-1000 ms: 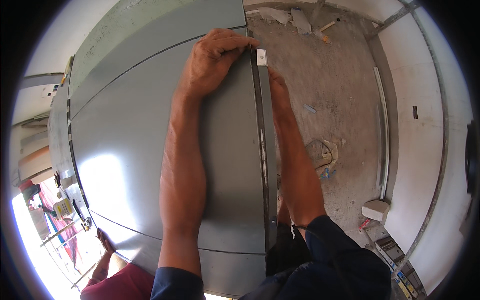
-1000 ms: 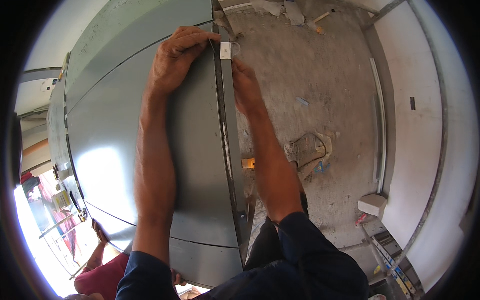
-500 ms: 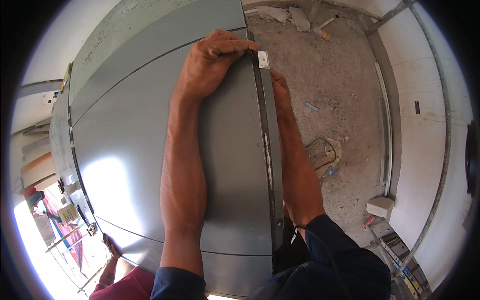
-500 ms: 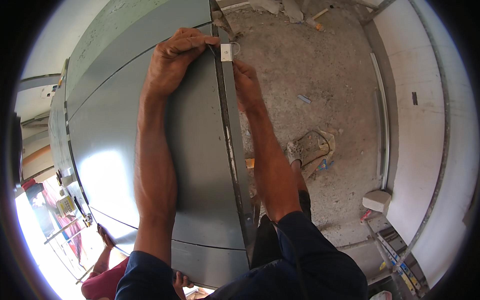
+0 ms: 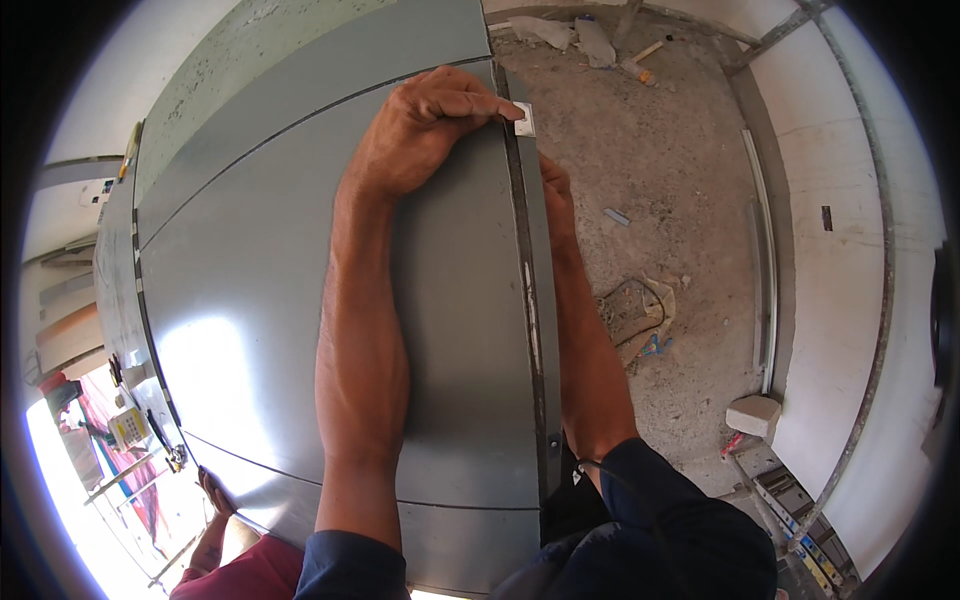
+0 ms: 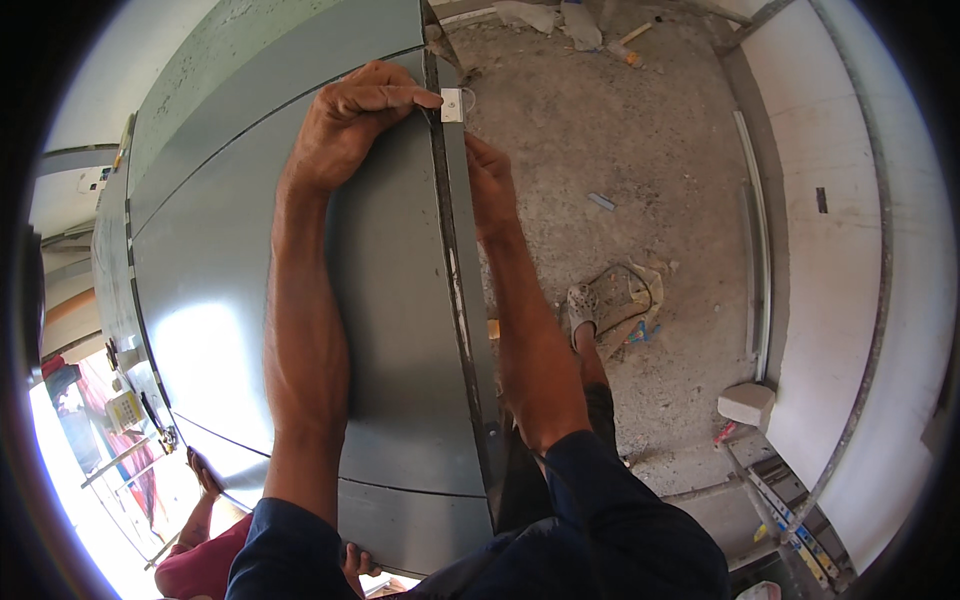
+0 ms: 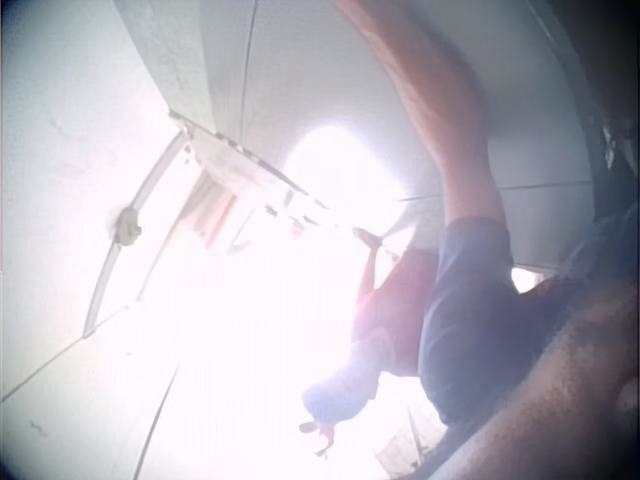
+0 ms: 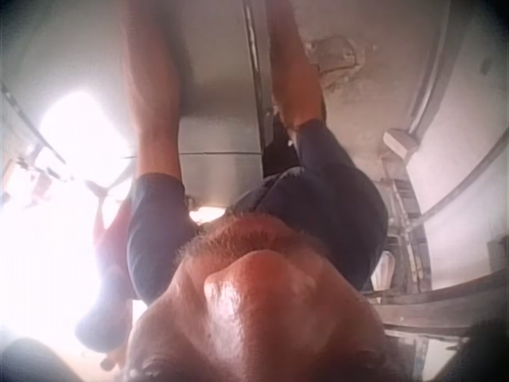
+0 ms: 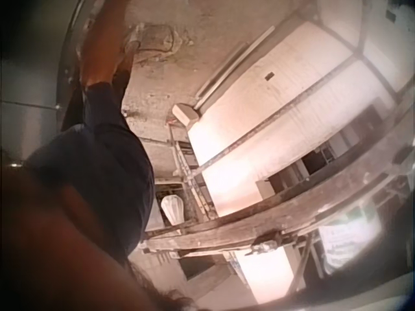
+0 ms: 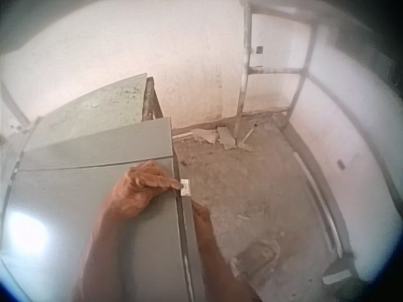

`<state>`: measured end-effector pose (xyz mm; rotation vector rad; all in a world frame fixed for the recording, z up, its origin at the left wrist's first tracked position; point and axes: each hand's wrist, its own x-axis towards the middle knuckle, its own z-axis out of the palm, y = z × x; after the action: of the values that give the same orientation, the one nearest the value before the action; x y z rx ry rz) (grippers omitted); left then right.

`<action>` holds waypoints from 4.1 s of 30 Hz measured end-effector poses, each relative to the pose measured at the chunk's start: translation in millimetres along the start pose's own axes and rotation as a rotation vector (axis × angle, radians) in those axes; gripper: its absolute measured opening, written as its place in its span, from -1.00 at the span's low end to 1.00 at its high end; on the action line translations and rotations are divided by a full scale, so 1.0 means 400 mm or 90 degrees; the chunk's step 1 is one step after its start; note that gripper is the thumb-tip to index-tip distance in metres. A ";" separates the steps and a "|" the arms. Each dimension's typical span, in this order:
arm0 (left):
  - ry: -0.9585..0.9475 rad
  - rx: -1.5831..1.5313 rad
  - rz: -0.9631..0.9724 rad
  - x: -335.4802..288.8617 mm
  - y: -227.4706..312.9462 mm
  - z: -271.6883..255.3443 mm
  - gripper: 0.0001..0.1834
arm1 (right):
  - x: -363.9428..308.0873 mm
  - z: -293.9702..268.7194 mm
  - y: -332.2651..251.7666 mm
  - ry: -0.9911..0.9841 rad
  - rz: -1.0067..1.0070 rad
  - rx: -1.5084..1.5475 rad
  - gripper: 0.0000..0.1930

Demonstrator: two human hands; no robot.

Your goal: The person aligns and secures large gray ceiling panels using metal clips and a utility knife. They measure and mark the panels with a tape measure and pencil, then use a caulking gun to apply sealant along the panel seams. A coworker assists with measurements and positioning.

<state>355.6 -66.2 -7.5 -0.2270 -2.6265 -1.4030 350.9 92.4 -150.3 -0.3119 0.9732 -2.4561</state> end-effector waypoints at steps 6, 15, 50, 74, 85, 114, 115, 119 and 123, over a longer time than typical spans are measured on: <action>-0.030 -0.042 0.012 -0.011 0.012 -0.006 -0.69 | -0.035 0.012 -0.020 0.022 0.017 -0.033 -0.57; -0.019 -0.097 -0.019 -0.033 0.024 0.010 -0.72 | -0.061 0.014 -0.028 -0.017 -0.003 -0.006 -0.59; -0.041 0.022 0.050 -0.107 0.078 0.051 -0.74 | -0.182 0.001 -0.055 0.010 0.044 -0.101 -0.51; -0.041 -0.004 0.051 -0.176 0.105 0.071 -0.72 | -0.275 0.035 -0.076 0.037 0.044 -0.145 -0.56; -0.032 -0.008 0.023 -0.192 0.118 0.079 -0.73 | -0.286 0.017 -0.071 0.010 0.069 -0.121 -0.55; -0.042 -0.052 0.037 -0.268 0.151 0.116 -0.78 | -0.395 0.034 -0.091 0.025 0.106 -0.140 -0.59; -0.047 -0.053 0.031 -0.270 0.153 0.118 -0.78 | -0.398 0.032 -0.093 0.016 0.105 -0.146 -0.59; -0.063 -0.040 0.033 -0.280 0.160 0.123 -0.78 | -0.417 0.039 -0.098 0.016 0.098 -0.161 -0.59; -0.084 -0.034 0.058 -0.283 0.159 0.123 -0.77 | -0.434 0.045 -0.097 0.030 0.081 -0.160 -0.61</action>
<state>475.9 3.1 -6.4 -0.4541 -2.6454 -1.4775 493.7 194.7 -116.4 -0.2665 1.2846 -2.2392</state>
